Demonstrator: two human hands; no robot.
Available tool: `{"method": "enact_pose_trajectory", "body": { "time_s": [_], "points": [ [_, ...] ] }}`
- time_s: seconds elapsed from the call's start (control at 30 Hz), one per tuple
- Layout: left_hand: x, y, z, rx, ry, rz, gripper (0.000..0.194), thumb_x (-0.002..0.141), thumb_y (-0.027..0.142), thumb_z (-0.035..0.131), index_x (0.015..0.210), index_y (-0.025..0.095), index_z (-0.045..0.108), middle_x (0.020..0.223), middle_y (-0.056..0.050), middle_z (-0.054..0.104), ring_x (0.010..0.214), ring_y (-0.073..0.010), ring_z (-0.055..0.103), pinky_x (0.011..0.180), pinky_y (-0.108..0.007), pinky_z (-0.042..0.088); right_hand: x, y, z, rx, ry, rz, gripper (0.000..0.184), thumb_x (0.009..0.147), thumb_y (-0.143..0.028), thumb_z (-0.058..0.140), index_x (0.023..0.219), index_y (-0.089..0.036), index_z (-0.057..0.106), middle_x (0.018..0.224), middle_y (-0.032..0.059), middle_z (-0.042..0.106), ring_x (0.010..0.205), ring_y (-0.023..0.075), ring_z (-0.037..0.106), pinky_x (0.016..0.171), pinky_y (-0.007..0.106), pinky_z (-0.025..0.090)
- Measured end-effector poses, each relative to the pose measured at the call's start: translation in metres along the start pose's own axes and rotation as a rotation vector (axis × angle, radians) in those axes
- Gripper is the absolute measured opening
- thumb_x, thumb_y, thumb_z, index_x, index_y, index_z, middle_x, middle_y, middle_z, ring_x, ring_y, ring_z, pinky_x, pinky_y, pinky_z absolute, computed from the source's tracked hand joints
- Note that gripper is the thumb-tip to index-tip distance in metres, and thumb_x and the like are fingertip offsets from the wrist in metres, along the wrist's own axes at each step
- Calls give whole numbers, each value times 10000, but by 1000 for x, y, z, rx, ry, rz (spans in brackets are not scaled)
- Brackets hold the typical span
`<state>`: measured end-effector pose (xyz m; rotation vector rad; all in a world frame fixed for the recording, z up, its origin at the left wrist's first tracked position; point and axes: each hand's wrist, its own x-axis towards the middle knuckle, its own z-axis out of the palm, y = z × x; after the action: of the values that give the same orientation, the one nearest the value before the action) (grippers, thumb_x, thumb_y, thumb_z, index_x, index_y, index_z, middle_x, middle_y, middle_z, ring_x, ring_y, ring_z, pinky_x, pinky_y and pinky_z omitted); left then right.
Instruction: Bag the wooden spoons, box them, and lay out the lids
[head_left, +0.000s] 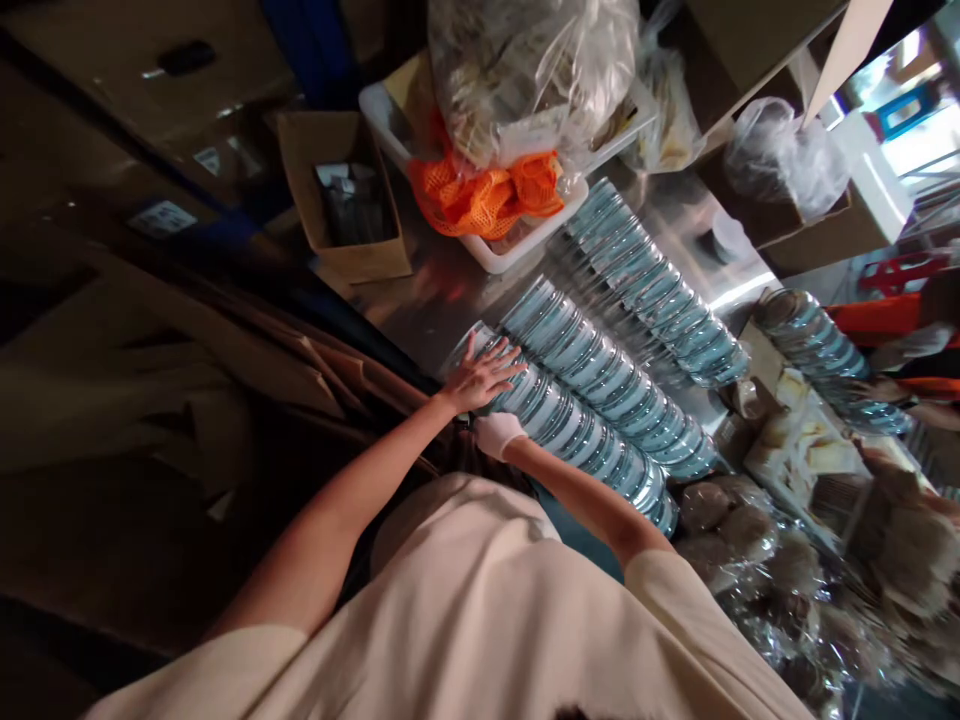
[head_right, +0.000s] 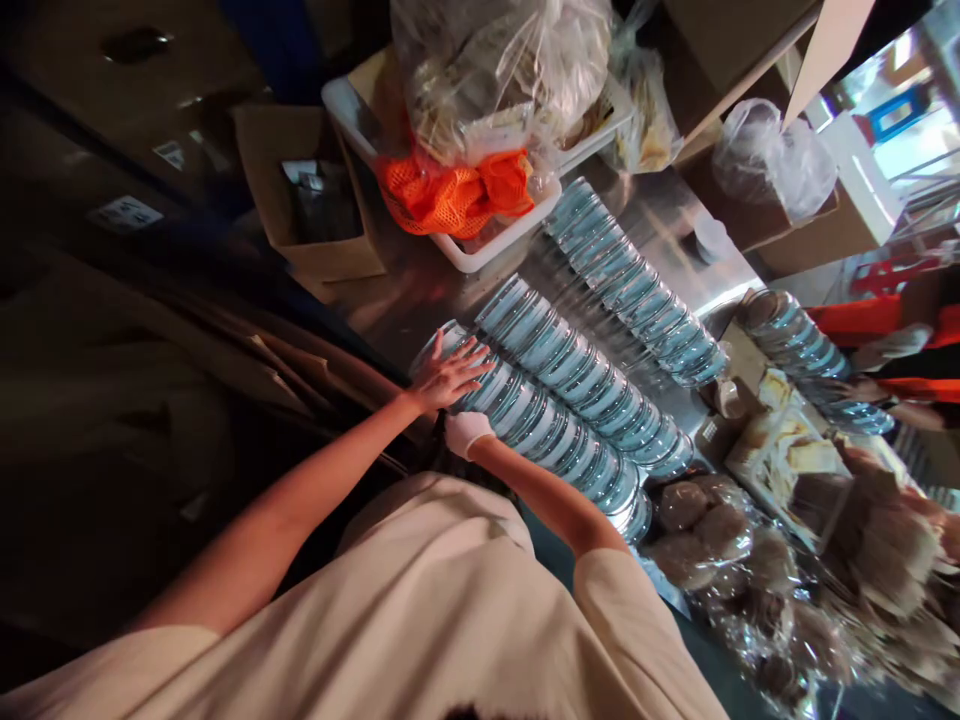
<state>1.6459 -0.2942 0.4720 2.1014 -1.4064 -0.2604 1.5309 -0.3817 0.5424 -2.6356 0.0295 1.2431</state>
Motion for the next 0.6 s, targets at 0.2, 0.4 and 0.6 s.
{"method": "enact_pose_trajectory", "body": {
  "time_s": [0.2,0.4,0.6],
  "points": [
    [-11,-45,-4,-136,197,-461,841,1027,706,614,1737,286,450,1809,-177,376,1690,-498,274,1326,-750,276,38,91,-79,129,497,-42,436,1102,-209,494,1503,-172,662,1459,161,713,1335,246,686,1128,326,527],
    [-8,-53,16,-247,152,-414,565,1070,624,595,1514,302,732,1833,-119,316,1695,-445,292,1346,-643,346,70,120,-117,45,277,-82,422,1007,-235,718,1405,-95,709,1323,127,773,1160,201,737,1042,258,565],
    [-6,-47,12,-196,150,-357,558,1061,638,609,1459,282,773,1852,-110,285,1684,-452,313,1348,-654,343,79,116,-127,-183,99,-24,232,1040,-308,713,1006,-110,830,854,68,807,758,164,755,698,203,554]
  ]
}}
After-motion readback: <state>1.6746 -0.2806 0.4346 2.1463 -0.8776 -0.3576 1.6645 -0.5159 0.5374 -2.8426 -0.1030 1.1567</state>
